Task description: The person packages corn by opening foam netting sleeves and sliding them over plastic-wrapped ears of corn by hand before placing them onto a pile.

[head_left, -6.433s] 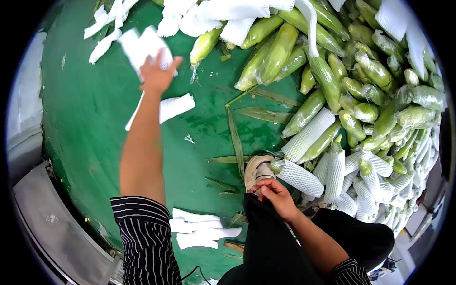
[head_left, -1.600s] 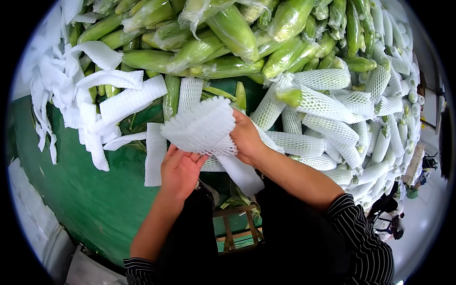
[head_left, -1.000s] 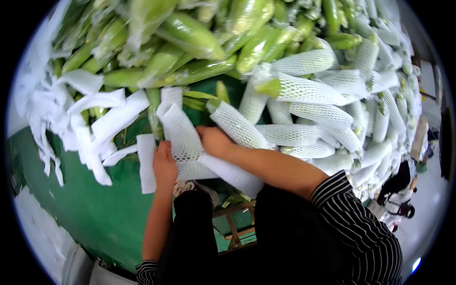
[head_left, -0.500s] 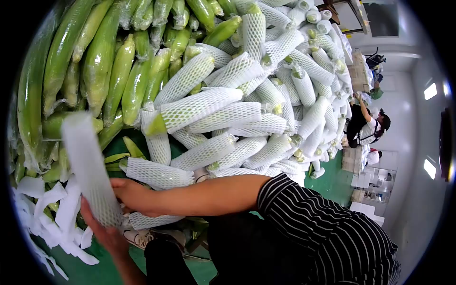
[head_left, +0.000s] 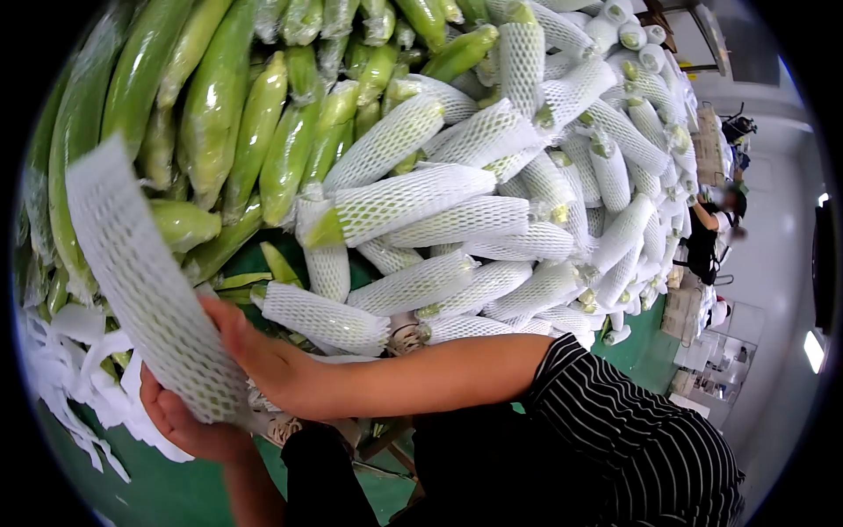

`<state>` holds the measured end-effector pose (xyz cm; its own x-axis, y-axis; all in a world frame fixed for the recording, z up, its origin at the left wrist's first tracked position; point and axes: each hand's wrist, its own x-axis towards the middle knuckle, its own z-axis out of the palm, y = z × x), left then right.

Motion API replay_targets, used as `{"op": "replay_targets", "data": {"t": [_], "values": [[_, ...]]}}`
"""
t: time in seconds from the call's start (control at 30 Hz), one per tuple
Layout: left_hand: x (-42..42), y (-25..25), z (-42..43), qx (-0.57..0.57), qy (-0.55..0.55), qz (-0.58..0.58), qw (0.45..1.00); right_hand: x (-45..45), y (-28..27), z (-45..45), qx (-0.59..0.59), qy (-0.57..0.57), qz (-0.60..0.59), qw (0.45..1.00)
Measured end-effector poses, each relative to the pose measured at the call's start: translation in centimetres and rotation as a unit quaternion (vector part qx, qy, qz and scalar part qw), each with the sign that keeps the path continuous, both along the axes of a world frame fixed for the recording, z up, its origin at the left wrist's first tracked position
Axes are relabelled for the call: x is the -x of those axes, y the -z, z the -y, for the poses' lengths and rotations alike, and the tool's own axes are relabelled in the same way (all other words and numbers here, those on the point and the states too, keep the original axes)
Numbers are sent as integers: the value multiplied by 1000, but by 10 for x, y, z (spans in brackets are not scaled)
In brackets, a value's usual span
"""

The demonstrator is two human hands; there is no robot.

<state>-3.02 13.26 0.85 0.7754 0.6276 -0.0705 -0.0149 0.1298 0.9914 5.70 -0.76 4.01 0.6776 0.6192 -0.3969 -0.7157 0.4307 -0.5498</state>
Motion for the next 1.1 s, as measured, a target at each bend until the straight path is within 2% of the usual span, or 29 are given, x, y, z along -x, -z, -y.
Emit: {"op": "replay_targets", "data": {"t": [0.07,0.1,0.2,0.23,0.33,0.37,0.4,0.47,0.5,0.57,0.67,0.7,0.73,0.77,0.8,0.87,0.9,0.97,1.03,1.07,1.1], "values": [[0,-1,10,-187,48,-35,981,-17,-4,-11,6,145,109,983],[-2,-3,15,-280,68,-50,956,-30,-4,-7,46,64,106,991],[-24,-30,55,-314,149,69,935,-29,5,-5,-8,82,-81,993],[-24,-41,60,-374,181,30,909,-25,10,-5,0,140,-27,990],[-14,-41,55,-533,160,82,827,-8,-2,10,-32,88,27,995],[1,-28,40,-513,142,122,838,-2,-8,9,-53,67,41,996],[0,-46,36,-550,114,93,822,7,-17,7,-72,47,55,995],[10,-36,29,-475,28,70,877,18,-28,7,-94,22,50,994],[1,-39,33,-494,-4,101,863,21,-31,8,-99,17,36,994],[1,-41,23,-471,39,129,872,27,-33,9,-111,11,-5,994],[2,-39,8,-477,147,155,852,29,-20,17,8,-46,79,996],[-6,-40,13,-492,182,153,837,20,-20,29,-4,-71,21,997],[-15,-44,21,-504,216,151,822,10,-22,41,-6,-40,12,999],[-20,-40,40,-489,175,163,839,0,-22,54,-7,-11,4,1000],[-16,-24,51,-463,135,194,854,-12,-25,74,5,52,53,997],[5,-10,49,-407,235,159,868,-32,-16,109,-10,222,117,968],[5,-17,57,-327,283,112,894,-42,-7,125,-34,322,143,935],[10,-13,59,-284,334,34,898,-53,2,151,18,418,21,908],[3,-19,67,-266,349,0,899,-48,29,162,177,251,130,943],[3,-18,66,-272,359,0,893,-45,40,165,254,161,180,937],[6,-17,66,-276,371,-4,887,-67,42,173,341,99,282,891]]}}
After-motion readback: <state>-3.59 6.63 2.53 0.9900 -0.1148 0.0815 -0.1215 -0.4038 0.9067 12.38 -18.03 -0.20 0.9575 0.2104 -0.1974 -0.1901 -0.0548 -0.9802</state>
